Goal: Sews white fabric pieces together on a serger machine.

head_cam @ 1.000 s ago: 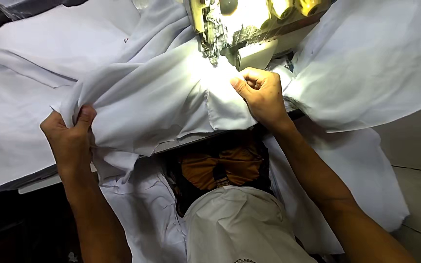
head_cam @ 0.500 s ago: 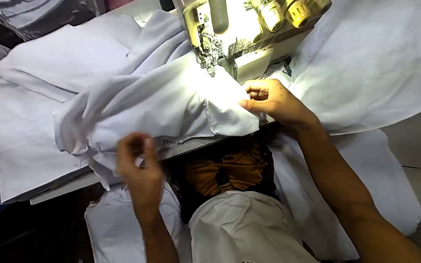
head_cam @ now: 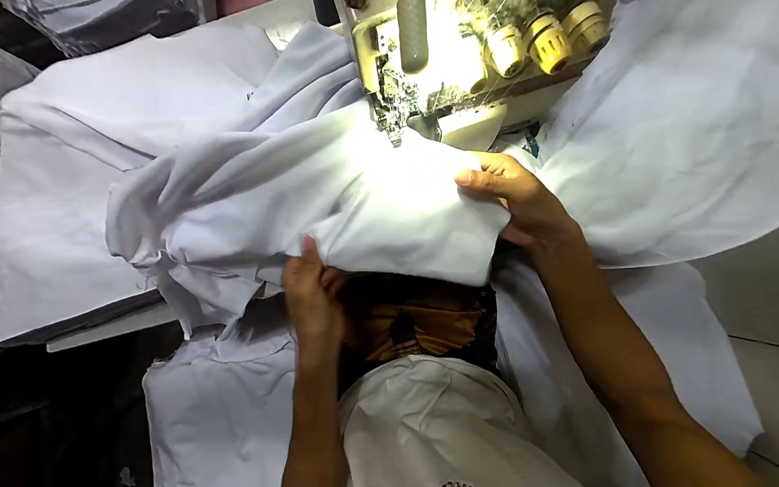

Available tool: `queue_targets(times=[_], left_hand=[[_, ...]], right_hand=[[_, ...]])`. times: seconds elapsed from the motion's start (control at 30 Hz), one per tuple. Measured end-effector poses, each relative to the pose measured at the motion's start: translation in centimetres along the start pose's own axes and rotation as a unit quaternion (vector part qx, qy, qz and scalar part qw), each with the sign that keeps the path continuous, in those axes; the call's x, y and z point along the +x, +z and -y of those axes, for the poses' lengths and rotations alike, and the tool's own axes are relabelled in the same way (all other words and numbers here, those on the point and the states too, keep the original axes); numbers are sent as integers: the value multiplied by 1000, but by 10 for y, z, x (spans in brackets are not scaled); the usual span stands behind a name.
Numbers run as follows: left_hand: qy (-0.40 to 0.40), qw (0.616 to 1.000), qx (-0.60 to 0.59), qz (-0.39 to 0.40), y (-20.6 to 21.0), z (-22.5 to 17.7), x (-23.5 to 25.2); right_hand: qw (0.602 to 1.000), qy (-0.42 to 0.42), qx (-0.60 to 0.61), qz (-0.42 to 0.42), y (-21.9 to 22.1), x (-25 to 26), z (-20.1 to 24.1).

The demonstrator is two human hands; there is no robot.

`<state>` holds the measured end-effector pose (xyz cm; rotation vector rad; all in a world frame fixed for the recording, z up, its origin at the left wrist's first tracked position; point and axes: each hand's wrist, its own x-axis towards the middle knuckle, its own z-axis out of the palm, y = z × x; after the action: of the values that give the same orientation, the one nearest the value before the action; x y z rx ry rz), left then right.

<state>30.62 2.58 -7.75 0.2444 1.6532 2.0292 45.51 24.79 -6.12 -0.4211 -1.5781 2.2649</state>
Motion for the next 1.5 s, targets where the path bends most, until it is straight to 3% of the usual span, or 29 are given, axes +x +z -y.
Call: queue_targets(times=[0.1,0.17,0.3,0.37,0.47,0.57,0.6,0.67,0.73,0.8,0.93,1.07,1.27,1.5], left_hand=[[159,967,200,-18,-43,-28,32],[202,930,308,10,-55,-49,59],[162,898,404,62,-44,-89,118],[152,853,497,51,-34,-97,136],[181,767,616,4,-21,-98,128],[311,712,628,-50,-27,-84,69],[354,711,606,-40,-24,-80,50],[419,743,516,76,-15,-65,16],[406,782,429,200,-4,-44,-7],[413,787,397,229,7,-27,-11],[400,825,348,198,10,-22,8],[366,853,342,143,5,-37,17],[377,846,358,114,7,-53,21],[440,808,366,139,27,-63,13]], right_hand=[[998,28,49,-21,21,-12,-10],[997,17,61,-52,43,-16,-21],[993,2,68,-100,82,-19,-42],[987,-37,2,-154,97,-18,-52],[952,-119,-141,-246,114,-18,-57],[917,-179,-218,-280,126,-24,-51],[905,-199,-247,-282,129,-26,-48],[888,-222,-288,-283,134,-30,-41],[889,-227,-302,-259,137,-31,-33],[903,-224,-285,-230,137,-29,-26],[924,-216,-256,-182,131,-31,-21],[908,-199,-286,-234,104,-35,-25],[912,-55,-306,-269,90,-26,-39],[806,-106,-497,-305,99,-17,-37]])
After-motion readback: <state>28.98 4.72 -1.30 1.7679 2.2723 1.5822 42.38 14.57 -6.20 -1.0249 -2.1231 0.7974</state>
